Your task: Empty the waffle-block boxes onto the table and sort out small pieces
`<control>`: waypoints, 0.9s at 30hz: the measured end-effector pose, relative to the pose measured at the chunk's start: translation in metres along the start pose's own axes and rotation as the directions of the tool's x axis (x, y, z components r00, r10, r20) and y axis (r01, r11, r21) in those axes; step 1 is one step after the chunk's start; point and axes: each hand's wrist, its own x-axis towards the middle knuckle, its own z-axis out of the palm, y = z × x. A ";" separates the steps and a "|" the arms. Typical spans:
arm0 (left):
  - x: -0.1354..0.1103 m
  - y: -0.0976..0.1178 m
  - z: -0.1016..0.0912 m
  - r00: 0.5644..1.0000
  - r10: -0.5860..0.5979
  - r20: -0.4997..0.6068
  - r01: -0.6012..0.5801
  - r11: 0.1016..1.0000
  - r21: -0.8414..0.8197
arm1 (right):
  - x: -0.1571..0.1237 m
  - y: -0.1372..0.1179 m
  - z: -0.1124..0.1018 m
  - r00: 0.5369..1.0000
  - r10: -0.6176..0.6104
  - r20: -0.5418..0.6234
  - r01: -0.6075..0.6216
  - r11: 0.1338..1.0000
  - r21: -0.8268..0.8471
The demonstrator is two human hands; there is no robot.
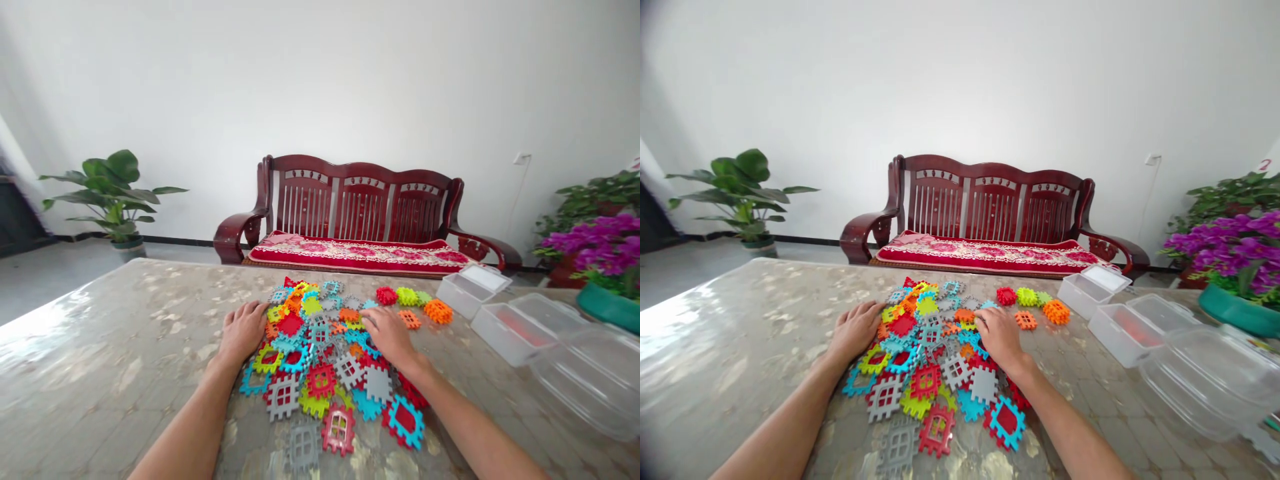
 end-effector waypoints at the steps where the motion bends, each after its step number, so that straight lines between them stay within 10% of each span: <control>1: 0.000 0.000 0.000 1.000 0.004 -0.001 -0.004 1.000 -0.007 | 0.006 -0.011 0.000 1.000 -0.006 0.002 0.006 1.000 0.018; 11: 0.000 -0.001 -0.001 1.000 -0.008 0.002 0.008 0.999 -0.045 | 0.073 -0.103 0.028 0.988 0.105 0.115 -0.110 0.993 0.033; 27: -0.001 0.000 0.000 1.000 -0.004 -0.021 0.003 0.999 -0.053 | 0.080 -0.088 0.035 0.974 0.085 0.211 -0.131 0.969 0.210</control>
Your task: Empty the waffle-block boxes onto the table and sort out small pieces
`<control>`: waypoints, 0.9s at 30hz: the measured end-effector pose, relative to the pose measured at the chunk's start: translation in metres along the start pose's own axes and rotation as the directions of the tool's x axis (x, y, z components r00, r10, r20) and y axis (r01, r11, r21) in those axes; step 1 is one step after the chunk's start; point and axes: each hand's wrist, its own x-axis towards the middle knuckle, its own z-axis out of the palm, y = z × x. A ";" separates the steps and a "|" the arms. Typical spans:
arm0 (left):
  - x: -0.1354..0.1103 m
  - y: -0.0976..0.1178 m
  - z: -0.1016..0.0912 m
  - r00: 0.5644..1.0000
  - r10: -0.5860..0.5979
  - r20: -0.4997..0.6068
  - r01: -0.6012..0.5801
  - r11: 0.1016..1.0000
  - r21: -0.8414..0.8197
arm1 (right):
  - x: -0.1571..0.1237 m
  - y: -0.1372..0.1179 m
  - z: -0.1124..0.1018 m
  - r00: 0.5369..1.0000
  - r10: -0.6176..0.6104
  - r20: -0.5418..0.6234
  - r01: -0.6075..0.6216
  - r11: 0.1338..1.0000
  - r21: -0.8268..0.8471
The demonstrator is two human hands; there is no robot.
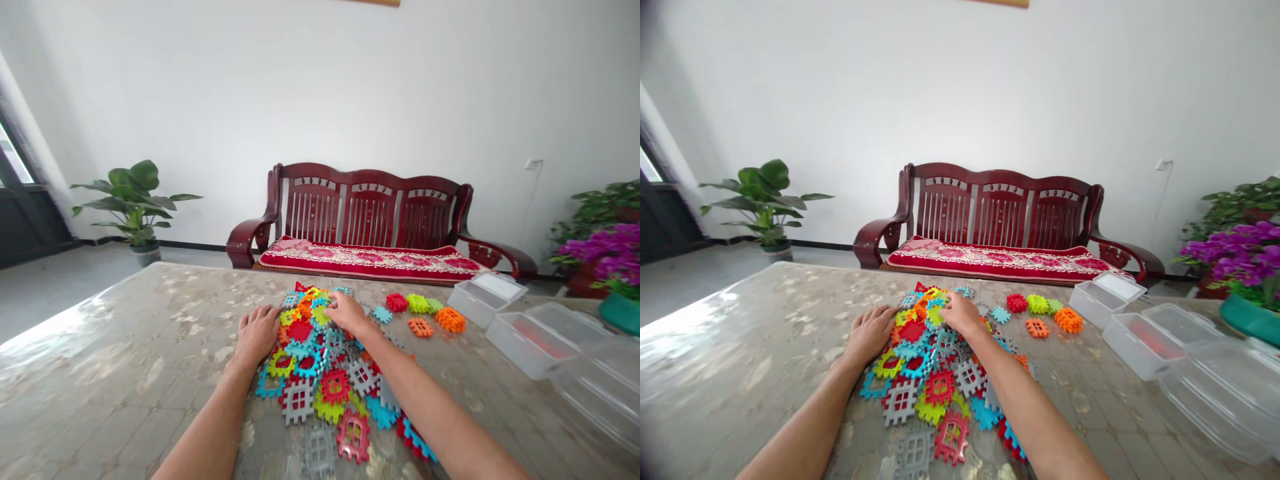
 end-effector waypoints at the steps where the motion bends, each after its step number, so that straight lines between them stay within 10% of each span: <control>1: 0.000 0.000 0.000 1.000 0.000 0.001 0.000 1.000 0.000 | 0.001 -0.001 0.001 1.000 0.000 0.007 0.000 1.000 -0.006; 16: 0.000 0.001 -0.003 1.000 -0.006 0.017 0.006 1.000 0.003 | 0.004 0.004 0.010 0.996 -0.055 -0.077 0.066 0.986 0.154; 22: 0.001 0.001 -0.001 1.000 -0.005 0.019 0.005 1.000 0.024 | -0.007 0.063 -0.009 0.931 -0.131 -0.340 0.249 0.910 0.330; 27: 0.001 0.001 -0.001 1.000 0.001 0.010 -0.002 1.000 0.018 | -0.028 0.125 -0.021 0.958 -0.039 -0.284 0.148 0.916 0.374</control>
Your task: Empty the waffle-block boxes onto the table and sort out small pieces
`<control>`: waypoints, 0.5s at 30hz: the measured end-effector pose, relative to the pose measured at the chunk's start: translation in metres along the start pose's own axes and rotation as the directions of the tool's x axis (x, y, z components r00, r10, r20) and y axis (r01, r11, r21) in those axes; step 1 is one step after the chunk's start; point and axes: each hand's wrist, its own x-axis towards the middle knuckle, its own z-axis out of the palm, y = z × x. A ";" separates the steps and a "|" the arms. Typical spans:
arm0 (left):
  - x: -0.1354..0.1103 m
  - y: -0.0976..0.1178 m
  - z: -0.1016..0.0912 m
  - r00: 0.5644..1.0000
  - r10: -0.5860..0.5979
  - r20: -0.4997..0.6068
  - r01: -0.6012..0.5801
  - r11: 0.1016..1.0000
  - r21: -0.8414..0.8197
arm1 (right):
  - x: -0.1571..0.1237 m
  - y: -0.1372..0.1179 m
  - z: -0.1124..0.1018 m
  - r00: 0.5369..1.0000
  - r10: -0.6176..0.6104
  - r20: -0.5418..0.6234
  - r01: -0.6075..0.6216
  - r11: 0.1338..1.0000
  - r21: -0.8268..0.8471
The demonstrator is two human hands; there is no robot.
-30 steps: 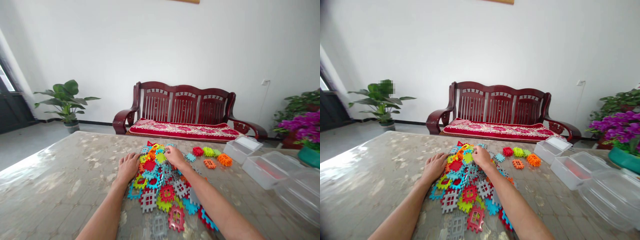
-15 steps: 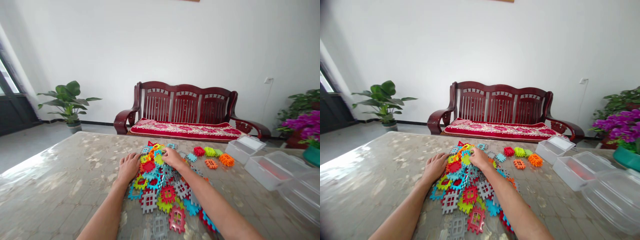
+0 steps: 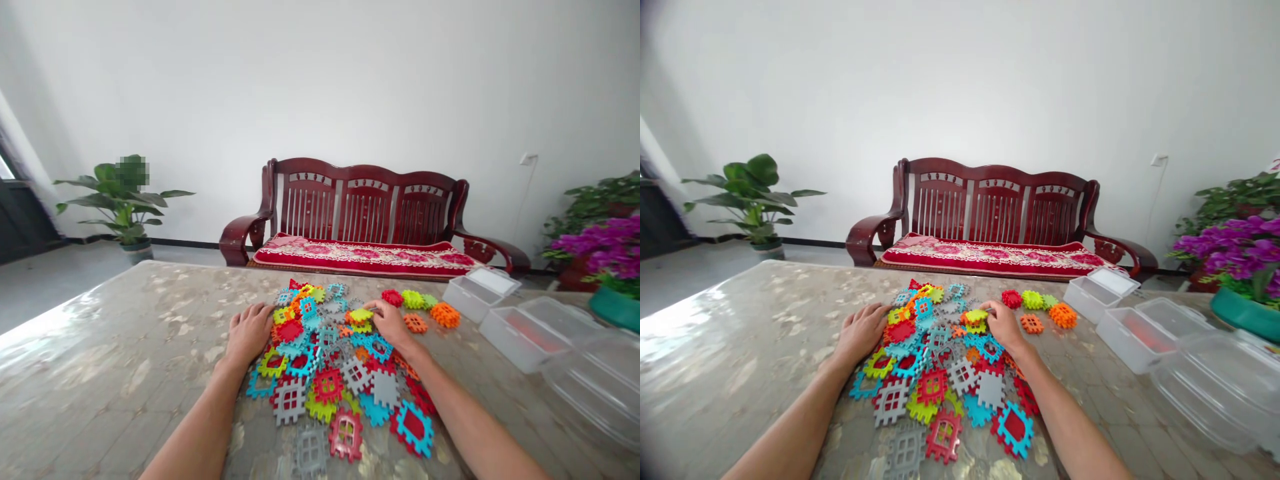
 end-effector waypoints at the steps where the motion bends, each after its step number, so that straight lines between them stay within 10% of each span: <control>1: 0.000 0.000 0.000 1.000 0.000 -0.001 0.000 1.000 0.001 | -0.003 0.007 -0.004 1.000 0.029 -0.009 -0.029 1.000 0.009; 15: 0.002 -0.004 0.005 1.000 0.006 -0.017 -0.006 1.000 0.025 | -0.005 -0.010 -0.007 0.992 0.089 0.085 -0.042 0.897 -0.441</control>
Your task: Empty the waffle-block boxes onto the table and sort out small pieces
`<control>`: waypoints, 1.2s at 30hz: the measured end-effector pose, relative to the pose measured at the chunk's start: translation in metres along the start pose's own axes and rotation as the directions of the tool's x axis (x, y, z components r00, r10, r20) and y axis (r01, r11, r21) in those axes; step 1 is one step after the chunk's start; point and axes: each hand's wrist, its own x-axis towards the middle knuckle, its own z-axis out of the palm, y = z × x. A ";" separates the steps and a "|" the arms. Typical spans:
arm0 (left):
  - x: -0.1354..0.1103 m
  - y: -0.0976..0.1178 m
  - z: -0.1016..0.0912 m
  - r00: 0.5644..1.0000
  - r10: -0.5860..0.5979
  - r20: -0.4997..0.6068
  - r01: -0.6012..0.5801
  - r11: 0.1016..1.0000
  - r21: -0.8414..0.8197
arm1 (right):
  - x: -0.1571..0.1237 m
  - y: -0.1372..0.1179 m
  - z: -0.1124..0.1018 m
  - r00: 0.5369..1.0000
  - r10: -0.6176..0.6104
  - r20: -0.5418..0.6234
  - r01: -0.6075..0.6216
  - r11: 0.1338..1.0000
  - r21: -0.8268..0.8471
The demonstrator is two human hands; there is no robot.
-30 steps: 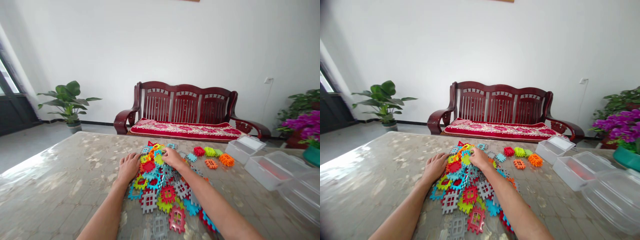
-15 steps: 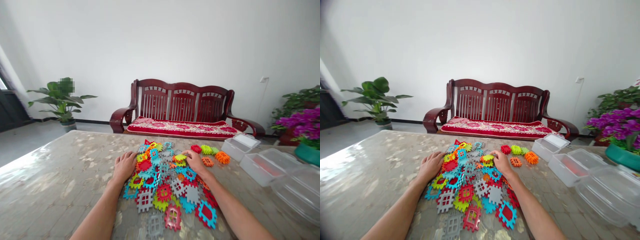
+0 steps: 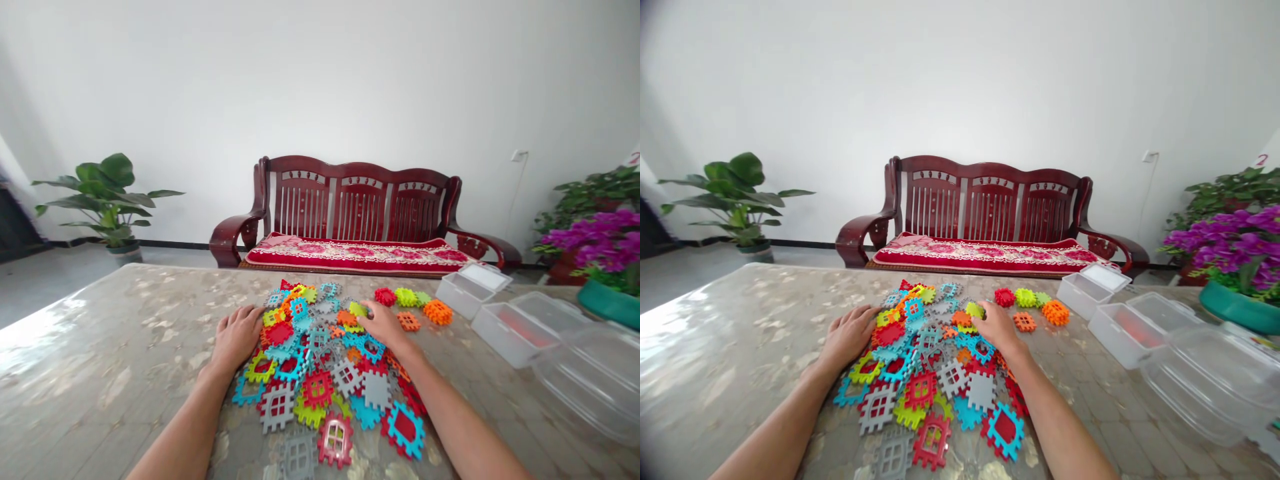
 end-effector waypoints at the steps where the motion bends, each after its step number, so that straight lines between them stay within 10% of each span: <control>1: 0.000 0.000 0.000 1.000 0.001 0.001 -0.001 1.000 0.003 | 0.001 -0.001 -0.001 1.000 -0.006 0.017 0.007 1.000 -0.024; 25: 0.002 -0.003 0.003 1.000 -0.006 0.020 0.006 1.000 -0.004 | 0.019 -0.001 -0.008 0.983 -0.047 0.179 0.040 0.998 0.041; 31: 0.002 -0.004 0.004 1.000 -0.009 0.013 0.009 1.000 -0.004 | 0.011 -0.006 -0.020 0.999 -0.025 0.048 0.025 1.000 -0.005; 36: 0.003 -0.005 0.005 1.000 -0.005 0.015 0.005 1.000 0.011 | 0.017 0.037 -0.055 0.978 0.074 -0.195 -0.084 0.996 -0.040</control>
